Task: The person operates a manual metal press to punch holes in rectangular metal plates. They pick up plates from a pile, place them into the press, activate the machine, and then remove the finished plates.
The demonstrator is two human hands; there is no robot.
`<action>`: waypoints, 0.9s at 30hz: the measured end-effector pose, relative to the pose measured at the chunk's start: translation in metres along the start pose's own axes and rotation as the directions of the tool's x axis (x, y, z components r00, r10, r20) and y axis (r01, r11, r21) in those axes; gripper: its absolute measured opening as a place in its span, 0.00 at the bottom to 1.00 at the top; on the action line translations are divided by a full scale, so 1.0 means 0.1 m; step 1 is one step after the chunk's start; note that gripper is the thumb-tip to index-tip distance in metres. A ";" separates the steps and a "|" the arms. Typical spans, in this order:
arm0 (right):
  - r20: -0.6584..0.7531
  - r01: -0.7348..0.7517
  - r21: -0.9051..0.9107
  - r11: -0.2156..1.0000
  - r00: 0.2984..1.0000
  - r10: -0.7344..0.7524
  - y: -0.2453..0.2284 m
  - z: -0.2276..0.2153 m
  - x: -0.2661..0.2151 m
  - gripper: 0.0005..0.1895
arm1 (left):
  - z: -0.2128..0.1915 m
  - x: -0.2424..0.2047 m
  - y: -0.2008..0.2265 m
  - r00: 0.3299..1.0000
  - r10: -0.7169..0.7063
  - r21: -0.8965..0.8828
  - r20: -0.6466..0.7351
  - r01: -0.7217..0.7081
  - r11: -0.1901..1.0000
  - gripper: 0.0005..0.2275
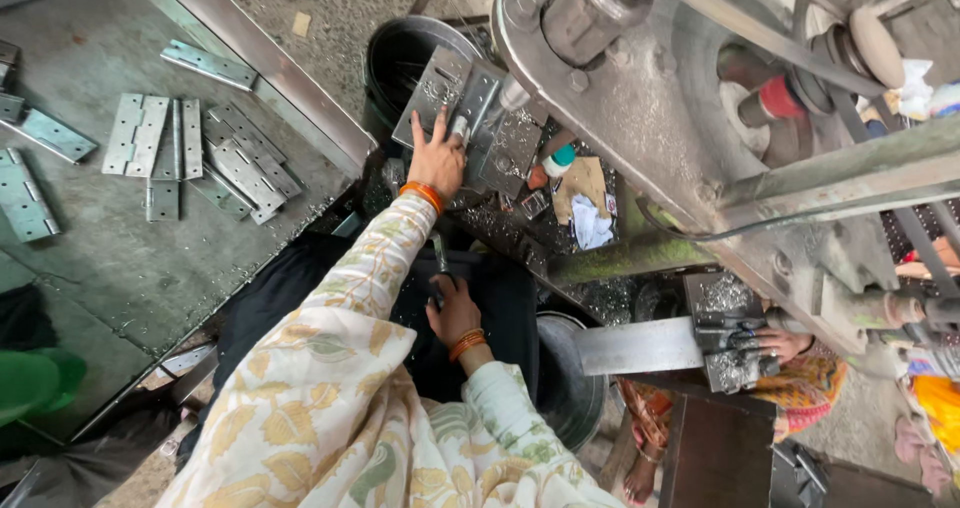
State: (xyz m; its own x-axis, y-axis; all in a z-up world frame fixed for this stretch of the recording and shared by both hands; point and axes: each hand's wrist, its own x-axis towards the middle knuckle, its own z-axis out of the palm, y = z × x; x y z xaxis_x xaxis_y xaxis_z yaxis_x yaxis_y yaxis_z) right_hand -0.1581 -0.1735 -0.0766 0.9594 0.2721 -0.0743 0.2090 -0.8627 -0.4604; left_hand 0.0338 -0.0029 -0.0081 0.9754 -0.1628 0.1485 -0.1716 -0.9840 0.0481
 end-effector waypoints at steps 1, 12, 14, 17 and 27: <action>0.056 -0.043 -0.023 0.999 0.997 0.044 -0.02 -0.10 0.07 0.24 | -0.02 -0.01 -0.02 0.998 -0.008 0.015 -0.067 0.009 1.000 0.22; 0.012 0.088 -0.067 0.994 0.996 -0.088 -0.05 -0.38 0.31 0.25 | -0.03 0.48 -0.07 0.996 -0.061 -0.021 0.068 0.062 0.998 0.20; 0.029 -0.010 -0.008 1.000 1.000 0.010 -0.07 -0.20 0.09 0.21 | 0.06 0.51 -0.05 0.997 -0.065 -0.025 0.030 0.066 0.997 0.20; -0.063 0.063 0.075 0.995 0.996 -0.058 -0.04 -0.03 -0.01 0.22 | 0.14 0.55 -0.06 0.998 -0.069 -0.046 -0.005 0.069 0.997 0.21; 0.007 0.107 -0.069 0.992 0.994 -0.106 0.02 -0.18 0.16 0.31 | 0.15 -0.55 -0.36 0.874 -0.250 -0.323 -0.417 0.114 0.939 0.19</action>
State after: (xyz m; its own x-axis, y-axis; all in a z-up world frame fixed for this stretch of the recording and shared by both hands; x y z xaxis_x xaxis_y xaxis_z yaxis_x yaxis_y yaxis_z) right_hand -0.1393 -0.1789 -0.0628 0.9303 0.3654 -0.0312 0.3228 -0.8562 -0.4033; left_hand -0.0115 0.0402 -0.0324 0.8379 0.1335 0.5293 -0.0946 -0.9195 0.3816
